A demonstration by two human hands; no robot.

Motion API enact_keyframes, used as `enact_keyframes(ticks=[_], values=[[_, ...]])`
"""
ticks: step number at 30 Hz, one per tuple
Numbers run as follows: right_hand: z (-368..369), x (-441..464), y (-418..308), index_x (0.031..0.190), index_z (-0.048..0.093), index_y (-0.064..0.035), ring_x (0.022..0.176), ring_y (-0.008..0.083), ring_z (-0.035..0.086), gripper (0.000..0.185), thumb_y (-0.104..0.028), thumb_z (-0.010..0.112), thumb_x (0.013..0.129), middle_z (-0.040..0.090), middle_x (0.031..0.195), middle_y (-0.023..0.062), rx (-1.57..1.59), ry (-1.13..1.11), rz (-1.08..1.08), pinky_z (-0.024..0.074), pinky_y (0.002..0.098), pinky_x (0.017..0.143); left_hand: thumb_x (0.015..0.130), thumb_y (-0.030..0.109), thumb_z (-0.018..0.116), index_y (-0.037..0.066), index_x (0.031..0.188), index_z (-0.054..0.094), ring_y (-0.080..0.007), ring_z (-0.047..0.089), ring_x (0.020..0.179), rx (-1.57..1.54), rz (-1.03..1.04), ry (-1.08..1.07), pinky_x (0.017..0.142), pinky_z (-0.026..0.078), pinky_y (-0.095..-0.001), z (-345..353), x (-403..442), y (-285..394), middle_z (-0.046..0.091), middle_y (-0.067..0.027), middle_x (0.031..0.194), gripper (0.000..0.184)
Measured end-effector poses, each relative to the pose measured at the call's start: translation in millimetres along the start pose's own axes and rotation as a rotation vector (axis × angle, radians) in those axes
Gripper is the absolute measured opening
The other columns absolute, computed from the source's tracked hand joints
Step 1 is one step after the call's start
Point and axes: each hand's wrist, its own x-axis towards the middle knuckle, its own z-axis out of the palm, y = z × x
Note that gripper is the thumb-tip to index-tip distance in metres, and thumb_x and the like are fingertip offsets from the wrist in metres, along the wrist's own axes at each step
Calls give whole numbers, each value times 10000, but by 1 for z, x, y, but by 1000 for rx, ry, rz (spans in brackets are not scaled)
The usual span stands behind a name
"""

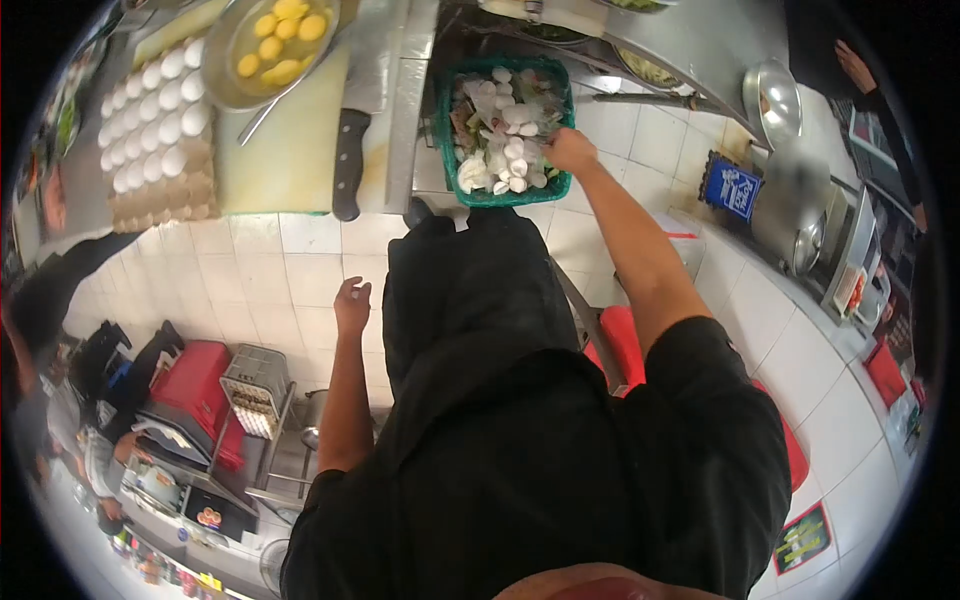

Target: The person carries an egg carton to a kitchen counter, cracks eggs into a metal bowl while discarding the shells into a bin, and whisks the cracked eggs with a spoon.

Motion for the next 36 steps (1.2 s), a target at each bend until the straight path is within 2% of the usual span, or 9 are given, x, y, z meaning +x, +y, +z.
enact_keyframes(ticks=[2,8,11,14,19,23,27,34,36], values=[[-37,-25,-9,979,743,-133,972,341,674,263,-253,576,816,712,1018,151,-40,-67,4,535,447,860,863,173,697,-3,1100,636,-138,577,513,-169,-139,-27,495,464,-301,-18,-7,27,666,-109,774,301],[-117,-135,-42,913,726,-152,846,338,678,183,-249,626,794,705,860,137,-226,0,-165,541,471,771,863,188,692,-4,1108,634,-147,582,520,-196,-278,-12,500,469,-298,-6,-26,-4,647,-88,709,317],[-123,-144,-59,926,713,-135,857,334,678,176,-209,617,797,703,879,142,-225,58,-311,544,463,758,850,193,701,-1,1104,640,-147,590,530,-176,-284,-16,513,478,-307,15,-37,-13,645,-82,702,325],[-87,-89,-75,947,706,-107,893,332,680,190,-171,617,792,702,916,149,-347,46,-475,550,451,756,850,189,701,3,1099,644,-145,592,532,-199,-285,-16,511,476,-303,29,-44,-14,644,-84,710,316],[-37,-2,-113,997,726,-66,1000,323,683,231,-115,650,784,707,1041,165,-638,-212,-531,561,428,810,855,190,696,-1,1112,641,-149,590,536,-286,-325,53,514,481,-308,18,-61,5,659,-117,800,326],[-18,51,-130,1012,737,-64,999,310,691,243,-111,648,792,711,1064,162,-634,-194,-498,563,426,822,858,191,693,-3,1128,640,-147,588,550,-363,-398,133,516,482,-312,14,-70,6,659,-134,848,337],[1,41,-139,995,743,-60,982,312,699,235,-97,638,788,720,1059,147,-665,-157,-556,565,453,807,863,179,684,0,1130,638,-151,592,555,-132,-276,102,519,484,-317,44,-100,-42,661,-136,806,325],[20,31,-129,1049,728,-81,1035,334,681,278,-100,613,797,710,1083,160,-671,-211,-430,542,465,874,866,158,682,-9,1093,639,-130,576,545,-397,-450,145,512,471,-290,53,-116,-38,650,-90,751,285],[32,37,-90,1069,707,-97,1002,348,678,285,-127,601,807,703,1055,175,-654,-168,-447,540,475,849,882,166,674,-12,1144,623,-124,567,559,-392,-434,127,501,459,-281,56,-116,-38,628,-106,859,321]])
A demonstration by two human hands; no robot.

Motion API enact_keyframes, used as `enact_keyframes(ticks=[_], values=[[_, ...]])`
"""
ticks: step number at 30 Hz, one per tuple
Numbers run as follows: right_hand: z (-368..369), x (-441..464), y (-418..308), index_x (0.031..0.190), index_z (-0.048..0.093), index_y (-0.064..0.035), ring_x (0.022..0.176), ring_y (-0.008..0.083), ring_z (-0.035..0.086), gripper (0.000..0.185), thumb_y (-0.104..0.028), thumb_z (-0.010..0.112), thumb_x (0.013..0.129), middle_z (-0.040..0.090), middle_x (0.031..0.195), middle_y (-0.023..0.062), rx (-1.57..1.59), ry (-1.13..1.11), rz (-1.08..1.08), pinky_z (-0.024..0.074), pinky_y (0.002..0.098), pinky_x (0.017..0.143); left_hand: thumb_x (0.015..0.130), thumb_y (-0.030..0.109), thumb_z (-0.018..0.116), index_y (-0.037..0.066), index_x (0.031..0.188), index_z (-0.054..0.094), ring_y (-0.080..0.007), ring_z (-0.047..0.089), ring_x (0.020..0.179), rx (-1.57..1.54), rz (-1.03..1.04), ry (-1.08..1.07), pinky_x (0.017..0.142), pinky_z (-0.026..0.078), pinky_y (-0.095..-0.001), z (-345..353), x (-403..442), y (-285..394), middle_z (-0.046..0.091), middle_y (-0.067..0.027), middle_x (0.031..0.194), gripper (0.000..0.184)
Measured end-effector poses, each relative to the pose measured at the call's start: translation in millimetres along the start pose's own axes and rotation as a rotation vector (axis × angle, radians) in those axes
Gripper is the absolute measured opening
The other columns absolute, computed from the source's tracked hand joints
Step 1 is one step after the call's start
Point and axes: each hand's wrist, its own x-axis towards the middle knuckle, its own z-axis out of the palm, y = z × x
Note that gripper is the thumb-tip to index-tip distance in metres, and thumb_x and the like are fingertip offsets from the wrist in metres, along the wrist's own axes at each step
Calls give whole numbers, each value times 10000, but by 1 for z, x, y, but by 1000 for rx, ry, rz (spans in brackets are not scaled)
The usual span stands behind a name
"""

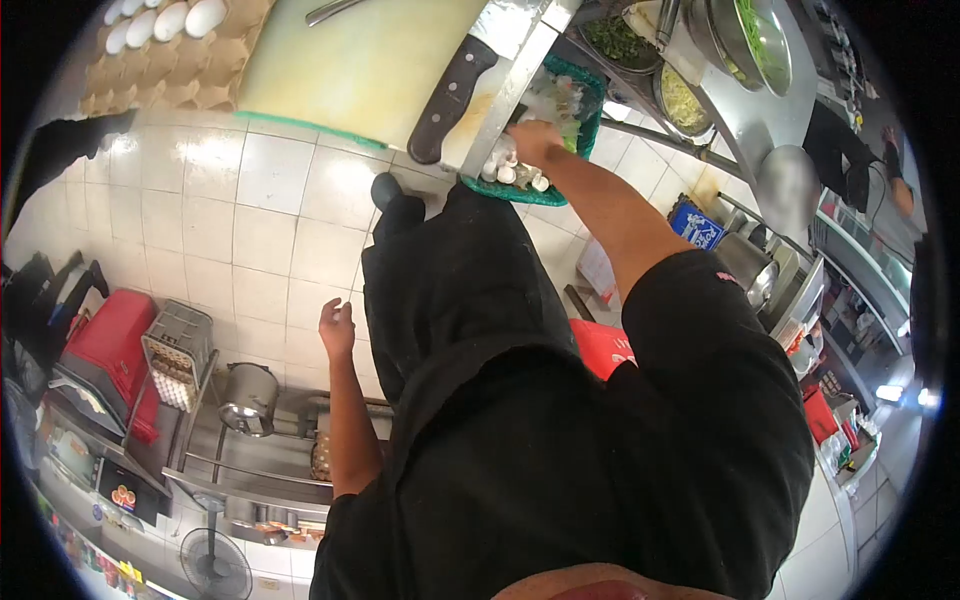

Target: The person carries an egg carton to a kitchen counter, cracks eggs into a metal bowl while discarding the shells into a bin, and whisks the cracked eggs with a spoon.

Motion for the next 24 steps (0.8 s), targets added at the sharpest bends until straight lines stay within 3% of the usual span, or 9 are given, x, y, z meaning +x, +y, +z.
enact_keyframes(ticks=[2,5,8,9,13,18,20,24], values=[[20,-18,28,1070,678,-112,925,378,678,274,-176,582,821,696,996,201,38,108,-15,544,493,787,881,169,674,-15,1137,626,-126,570,565,-8,4,8,508,462,-285,3,-3,10,628,-106,857,318],[22,-33,44,1069,667,-138,845,374,677,259,-181,565,834,701,911,171,83,262,-30,538,502,742,860,176,692,-3,1091,647,-149,581,565,-44,50,18,540,479,-304,0,-2,5,646,-102,767,295],[-45,-72,22,1036,678,-117,960,353,675,237,-173,560,838,694,1067,152,20,74,39,551,485,786,852,181,697,-6,1084,649,-170,589,595,92,85,3,585,494,-328,-7,-2,-24,651,-114,779,302],[-41,-85,28,1032,686,-147,828,349,681,245,-210,573,825,700,855,152,29,194,-24,539,484,737,850,181,697,-9,1084,648,-173,591,606,117,85,-1,598,497,-334,-9,-1,-39,651,-116,782,305],[-99,-176,8,1030,688,-88,908,330,682,274,-243,613,816,716,938,137,265,185,117,543,454,789,847,182,698,-14,1087,646,-174,600,615,142,93,-12,594,497,-335,-14,15,-41,648,-120,788,314],[-40,-200,32,1014,720,-86,937,354,673,331,-336,649,810,712,981,164,752,287,266,536,436,830,858,183,690,-8,1101,640,-137,573,545,56,85,-28,485,453,-296,-15,25,14,641,-107,784,313],[-12,-176,28,987,728,-90,946,350,674,309,-328,636,812,713,989,166,725,310,270,535,432,842,872,184,674,-4,1120,628,-113,552,514,30,136,-29,411,411,-274,-14,31,23,636,-92,790,314],[45,-88,17,998,732,-112,960,347,673,292,-300,611,810,715,995,162,601,166,420,534,431,853,880,186,682,15,1128,630,-103,538,519,46,187,-92,433,423,-267,-18,44,12,630,-63,771,306]])
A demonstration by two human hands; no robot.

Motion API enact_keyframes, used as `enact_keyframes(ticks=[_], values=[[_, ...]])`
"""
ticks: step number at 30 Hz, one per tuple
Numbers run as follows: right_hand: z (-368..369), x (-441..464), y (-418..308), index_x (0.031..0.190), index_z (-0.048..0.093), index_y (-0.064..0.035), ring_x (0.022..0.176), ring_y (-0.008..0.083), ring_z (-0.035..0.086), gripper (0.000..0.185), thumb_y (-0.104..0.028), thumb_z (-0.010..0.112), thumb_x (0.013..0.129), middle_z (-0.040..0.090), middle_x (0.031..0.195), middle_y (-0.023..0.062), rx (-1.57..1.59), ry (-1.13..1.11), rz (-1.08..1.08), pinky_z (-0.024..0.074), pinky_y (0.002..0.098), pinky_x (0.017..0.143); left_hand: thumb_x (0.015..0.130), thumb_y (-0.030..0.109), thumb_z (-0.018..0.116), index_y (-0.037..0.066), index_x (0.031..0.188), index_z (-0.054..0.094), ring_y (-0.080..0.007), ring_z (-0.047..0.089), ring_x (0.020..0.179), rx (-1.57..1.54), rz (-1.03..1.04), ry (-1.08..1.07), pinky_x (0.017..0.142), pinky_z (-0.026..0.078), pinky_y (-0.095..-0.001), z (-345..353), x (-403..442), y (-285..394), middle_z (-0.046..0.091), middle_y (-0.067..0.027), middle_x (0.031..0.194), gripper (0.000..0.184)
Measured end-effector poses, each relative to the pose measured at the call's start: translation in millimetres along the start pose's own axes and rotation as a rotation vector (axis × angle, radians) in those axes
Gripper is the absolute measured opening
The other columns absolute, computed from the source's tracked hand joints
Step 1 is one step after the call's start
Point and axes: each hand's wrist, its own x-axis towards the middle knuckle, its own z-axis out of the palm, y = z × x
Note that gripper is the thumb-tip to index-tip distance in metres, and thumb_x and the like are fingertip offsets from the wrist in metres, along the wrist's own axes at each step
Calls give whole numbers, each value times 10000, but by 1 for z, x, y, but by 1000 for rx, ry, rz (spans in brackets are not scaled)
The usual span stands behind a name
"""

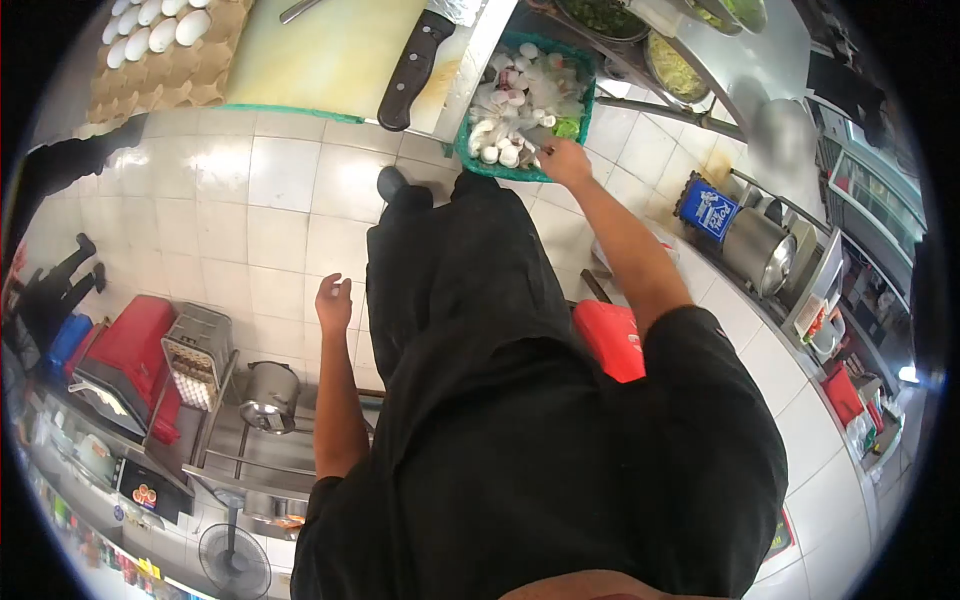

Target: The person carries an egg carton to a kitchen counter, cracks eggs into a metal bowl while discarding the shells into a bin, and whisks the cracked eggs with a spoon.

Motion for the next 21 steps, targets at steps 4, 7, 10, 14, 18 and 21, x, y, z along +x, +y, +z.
enact_keyframes(ticks=[4,7,10,14,18,21], values=[[-1,25,-8,1014,731,-131,967,344,672,289,-289,600,810,714,1000,158,49,42,14,533,443,852,869,186,694,15,1122,639,-118,563,538,74,-38,35,488,451,-277,-3,1,25,637,-74,752,310],[1,16,12,1040,727,-137,962,350,671,304,-297,632,799,713,994,157,107,64,-22,534,435,845,847,192,704,3,1107,651,-171,606,567,174,65,20,543,487,-331,-4,11,-16,670,-133,778,326],[-26,-11,30,1063,719,-128,965,350,668,335,-318,665,793,713,992,158,175,58,-46,529,429,844,848,194,706,0,1089,653,-179,608,561,244,100,21,545,487,-341,-8,10,2,673,-137,770,314],[-56,-68,36,1064,713,-100,935,359,674,360,-337,694,792,711,988,170,208,117,-59,527,432,832,846,198,710,9,1069,652,-161,589,523,81,-9,11,515,471,-319,-20,14,13,658,-115,723,298],[-55,-129,51,1117,681,-92,908,370,679,393,-332,708,807,709,977,186,264,240,-4,530,440,816,844,214,714,11,1067,656,-163,598,538,121,14,-1,522,478,-315,-27,40,19,662,-117,741,307],[-33,-176,49,1177,643,-102,908,373,680,423,-332,703,827,707,970,197,327,324,79,531,450,804,839,240,718,6,1063,662,-226,654,663,179,82,-20,620,518,-351,-31,66,18,688,-149,821,329]])
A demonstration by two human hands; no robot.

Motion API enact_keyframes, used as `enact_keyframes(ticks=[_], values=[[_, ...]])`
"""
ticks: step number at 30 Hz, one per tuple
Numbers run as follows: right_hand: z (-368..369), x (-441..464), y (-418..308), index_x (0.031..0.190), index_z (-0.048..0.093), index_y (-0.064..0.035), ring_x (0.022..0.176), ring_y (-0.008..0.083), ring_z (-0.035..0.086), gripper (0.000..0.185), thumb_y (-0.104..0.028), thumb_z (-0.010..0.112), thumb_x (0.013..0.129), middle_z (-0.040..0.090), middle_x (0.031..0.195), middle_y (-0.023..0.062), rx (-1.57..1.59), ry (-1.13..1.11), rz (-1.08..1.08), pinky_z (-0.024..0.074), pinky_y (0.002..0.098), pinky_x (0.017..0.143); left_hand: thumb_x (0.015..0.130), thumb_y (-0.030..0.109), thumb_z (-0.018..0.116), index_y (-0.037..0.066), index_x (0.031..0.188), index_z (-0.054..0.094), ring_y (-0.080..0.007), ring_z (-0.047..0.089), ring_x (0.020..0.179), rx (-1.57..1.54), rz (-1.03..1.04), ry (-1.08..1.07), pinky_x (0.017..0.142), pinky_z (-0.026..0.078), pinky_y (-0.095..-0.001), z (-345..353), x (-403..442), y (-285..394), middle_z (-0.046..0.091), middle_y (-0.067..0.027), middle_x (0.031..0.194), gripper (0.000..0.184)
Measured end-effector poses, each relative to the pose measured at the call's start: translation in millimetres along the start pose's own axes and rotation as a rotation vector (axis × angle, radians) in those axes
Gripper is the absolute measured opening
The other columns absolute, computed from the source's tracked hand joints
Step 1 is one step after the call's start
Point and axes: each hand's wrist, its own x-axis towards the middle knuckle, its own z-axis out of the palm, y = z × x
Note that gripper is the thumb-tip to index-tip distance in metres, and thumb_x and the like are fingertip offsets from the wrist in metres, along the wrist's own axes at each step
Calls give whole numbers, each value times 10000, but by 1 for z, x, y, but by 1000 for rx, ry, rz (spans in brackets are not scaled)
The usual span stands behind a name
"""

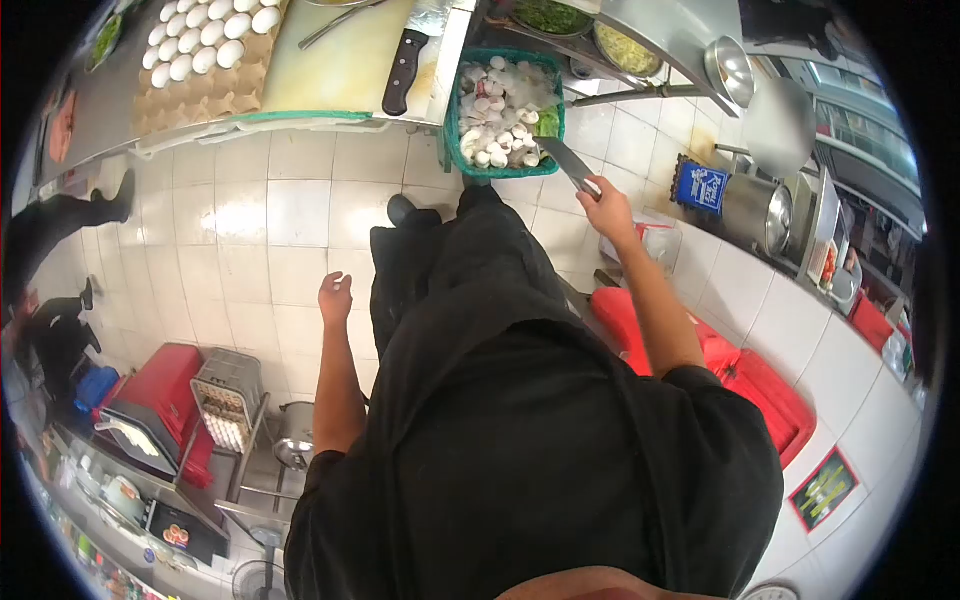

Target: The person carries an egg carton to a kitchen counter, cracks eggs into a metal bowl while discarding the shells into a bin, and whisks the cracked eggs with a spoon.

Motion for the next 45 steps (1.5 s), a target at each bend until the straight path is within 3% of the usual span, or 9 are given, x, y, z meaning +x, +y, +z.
enact_keyframes(ticks=[5,9,13,27,28,31,32,39,45], values=[[87,-46,25,1182,613,-117,900,395,674,400,-326,684,848,705,956,197,-5,162,-31,529,483,789,834,290,716,4,1063,673,-324,671,926,121,130,-69,821,525,-403,-6,58,-16,706,-190,986,368],[167,-49,45,1186,519,-123,914,401,666,387,-302,630,861,698,963,190,-81,-35,57,513,525,802,848,299,707,22,1064,679,-314,667,946,214,170,-71,838,523,-397,-42,80,10,702,-186,1021,353],[169,-56,23,1206,524,-123,933,402,662,400,-318,612,869,698,977,190,-6,12,93,512,522,813,879,268,681,26,1138,635,-131,576,502,-8,156,-21,394,429,-281,-66,70,47,635,-80,762,357],[268,-130,71,1162,626,-42,1013,377,660,431,-329,701,850,706,1022,187,568,272,369,503,420,903,851,264,710,0,1115,631,-150,580,481,491,272,-250,423,453,-297,-104,13,1,658,-114,733,382],[274,-144,69,1148,633,-42,816,301,685,426,-314,734,836,711,943,137,499,435,317,539,384,740,845,261,712,-3,1097,641,-152,599,507,470,265,-278,435,463,-300,-107,20,-1,661,-115,731,372],[253,-211,80,1141,617,-68,566,160,575,394,-277,752,835,655,839,64,1105,258,601,454,302,491,840,258,714,-4,1072,651,-157,615,529,579,549,-331,433,466,-302,-95,62,-17,664,-119,747,356],[245,-232,76,1137,585,-86,462,46,383,328,-206,725,865,562,767,-1,1275,250,691,275,225,387,838,249,717,-2,1048,661,-160,609,510,619,618,-337,421,460,-305,-90,68,-2,664,-119,759,332],[246,-361,44,1218,554,-75,495,48,364,297,-163,603,938,507,710,-5,2279,503,398,260,207,425,865,258,703,55,1070,648,-133,572,470,611,600,-487,384,417,-275,-24,139,145,615,-76,709,293],[262,-479,-21,1245,566,-53,501,58,382,337,-202,591,944,536,762,16,2369,826,263,300,209,443,899,228,672,66,1118,616,-99,546,511,532,653,-628,390,402,-234,45,127,193,604,-45,764,278]])
